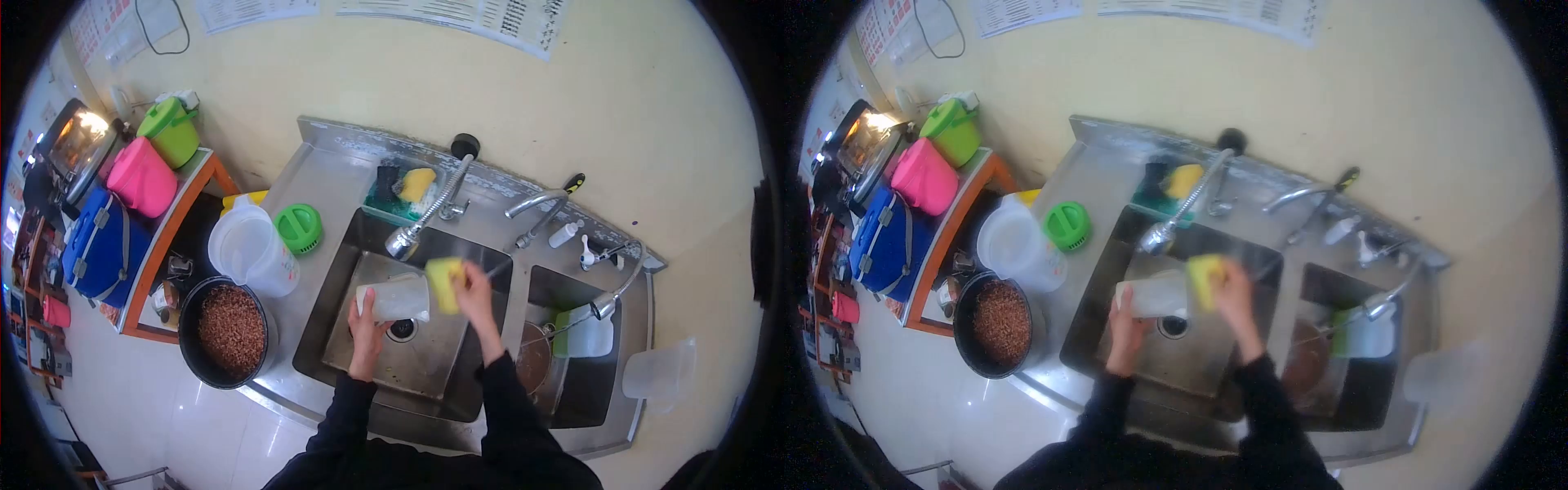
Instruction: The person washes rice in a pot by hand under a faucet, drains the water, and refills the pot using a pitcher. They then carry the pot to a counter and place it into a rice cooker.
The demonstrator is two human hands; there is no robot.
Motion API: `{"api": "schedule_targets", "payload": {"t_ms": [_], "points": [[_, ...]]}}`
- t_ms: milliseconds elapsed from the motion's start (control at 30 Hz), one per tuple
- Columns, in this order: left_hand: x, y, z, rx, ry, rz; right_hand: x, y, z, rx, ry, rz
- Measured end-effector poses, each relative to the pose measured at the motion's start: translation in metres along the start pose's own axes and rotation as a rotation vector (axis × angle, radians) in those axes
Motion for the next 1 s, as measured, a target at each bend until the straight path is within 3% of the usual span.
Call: {"api": "schedule_targets", "payload": {"t_ms": [67, 167, 233, 267, 367, 433, 500, 567, 667, 767, 867, 967, 1000], "points": [[-0.012, -0.026, -0.012, 0.039, -0.052, 0.021, 0.053, -0.009, -0.012, 0.003, -0.263, -0.109], [-0.011, -0.077, -0.032, 0.143, -0.104, 0.134, 0.092, 0.022, -0.024, 0.046, -0.389, -0.219], [0.013, -0.092, -0.058, 0.324, -0.191, 0.286, 0.109, 0.052, -0.032, -0.522, -0.221, -0.52], [0.001, -0.111, -0.052, 0.347, -0.162, 0.252, 0.118, 0.062, -0.039, -0.811, -0.132, -0.658], [0.001, -0.104, -0.049, 0.362, -0.248, 0.264, 0.137, 0.03, -0.056, -1.492, -0.129, -0.789], [0.006, -0.103, -0.043, 0.288, -0.33, 0.378, 0.16, 0.054, -0.069, -1.155, -0.162, -0.737], [0.002, -0.087, -0.035, -0.189, -0.036, 0.15, 0.142, 0.05, -0.088, -0.07, -0.507, -0.062], [-0.012, -0.098, -0.017, -0.412, 0.176, 0.012, 0.133, 0.088, -0.119, -0.051, -0.651, -0.152], [-0.036, -0.1, -0.003, -0.384, 0.342, -0.021, 0.103, 0.138, -0.145, 0.075, -0.719, -0.31], [-0.002, -0.066, -0.043, 0.237, -0.166, 0.187, 0.095, 0.121, -0.124, -0.547, -0.399, -0.431], [0.011, -0.059, -0.067, 0.463, -0.355, 0.145, 0.106, 0.038, -0.095, -1.427, 0.013, -0.693], [0.002, -0.071, -0.067, 0.41, -0.443, 0.242, 0.099, 0.064, -0.092, -0.474, -0.331, -0.257], [-0.017, -0.078, -0.055, 0.23, -0.296, 0.194, 0.097, 0.07, -0.101, -0.232, -0.464, -0.176]]}}
Point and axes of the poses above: each hand's wrist, its own x-axis away from the middle knuckle, its own z-axis out of the back of the hand, y = z × x, the point moved 8 cm from there along -x, towards the middle knuckle, and after that the axes turned 8 degrees about -x, right-handed, at the moved point
